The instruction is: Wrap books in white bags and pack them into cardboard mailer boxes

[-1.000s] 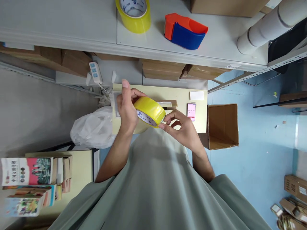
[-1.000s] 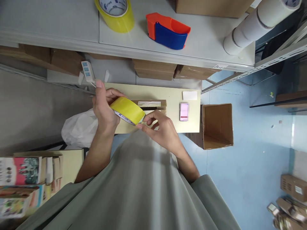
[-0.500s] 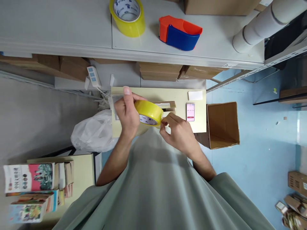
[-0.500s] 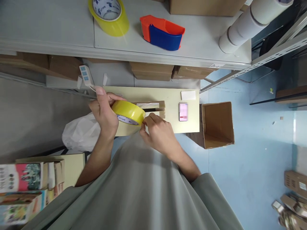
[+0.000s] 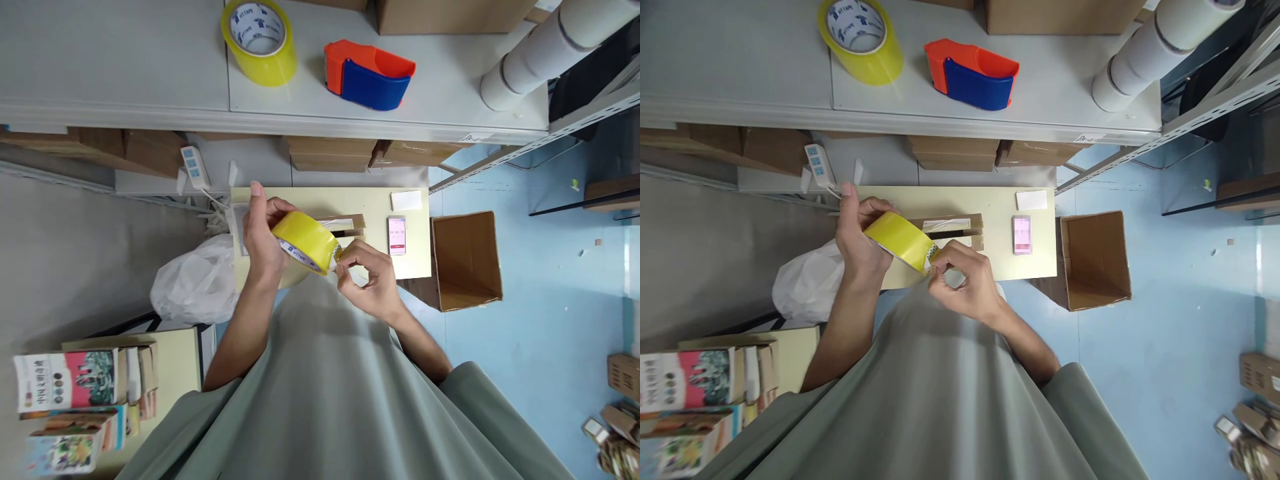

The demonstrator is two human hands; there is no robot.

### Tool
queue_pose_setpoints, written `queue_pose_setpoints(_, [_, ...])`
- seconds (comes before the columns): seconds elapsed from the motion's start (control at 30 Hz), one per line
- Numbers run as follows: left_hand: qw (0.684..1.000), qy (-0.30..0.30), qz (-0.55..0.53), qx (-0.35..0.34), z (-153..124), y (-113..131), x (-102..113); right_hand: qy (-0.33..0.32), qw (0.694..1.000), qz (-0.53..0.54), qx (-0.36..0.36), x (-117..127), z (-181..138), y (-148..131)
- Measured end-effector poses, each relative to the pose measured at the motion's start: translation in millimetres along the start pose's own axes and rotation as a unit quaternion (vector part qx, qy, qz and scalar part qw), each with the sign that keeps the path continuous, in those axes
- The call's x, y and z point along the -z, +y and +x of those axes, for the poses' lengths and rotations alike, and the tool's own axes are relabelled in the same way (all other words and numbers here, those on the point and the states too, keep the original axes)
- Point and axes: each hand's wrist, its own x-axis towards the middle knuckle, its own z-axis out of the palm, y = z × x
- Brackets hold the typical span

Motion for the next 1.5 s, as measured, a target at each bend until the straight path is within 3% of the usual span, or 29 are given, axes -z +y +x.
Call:
queue_pose_setpoints(0.37, [0.998,-0.056,0.006,0.036,-4.5,-0.6,-3.6,0.108,0.992,0.018,0.058,-12.8,-4.4,2.0])
queue_pose_setpoints(0.47, [0.993,-0.070,0.090,-0.042,-1.0,-1.1,0.4,0.108,0.994,0.021,0.014,-11.1,-2.0,8.8])
queue_pose_setpoints(0.53, [0.964,-0.081,0.201,-0.156,2.4,3.7,5.4,0.107,0.993,0.023,-0.030,-10.1,0.7,16.2])
queue_pose_setpoints(0.63, [0.888,-0.128,0.328,-0.294,1.2,16.1,12.6,0.116,0.988,0.023,-0.095,-9.8,4.8,30.1])
queue_pose_setpoints(0.77, [0.794,-0.299,0.413,-0.332,-19.0,18.5,11.1,0.109,0.981,0.000,-0.159,-11.3,8.7,45.9])
queue_pose_setpoints(0.83, [0.771,-0.319,0.437,-0.336,-30.4,7.4,6.4,0.112,0.980,-0.008,-0.167,-12.6,9.7,50.9])
queue_pose_setpoints(1.0, [0.786,-0.262,0.453,-0.331,-40.5,-26.1,1.0,0.130,0.978,-0.041,-0.157,-17.4,9.3,60.1])
queue_pose_setpoints(1.17, [0.788,-0.243,0.468,-0.317,-37.4,-41.2,6.0,0.111,0.981,-0.097,-0.126,-24.8,7.9,71.0])
queue_pose_setpoints(1.3, [0.807,-0.223,0.455,-0.304,-34.2,-61.1,10.6,0.113,0.980,-0.131,-0.097,-31.0,8.0,86.0])
queue_pose_setpoints(1.5, [0.836,-0.201,0.413,-0.301,-23.1,-83.4,16.3,0.035,0.989,-0.099,-0.102,-25.1,10.2,104.5])
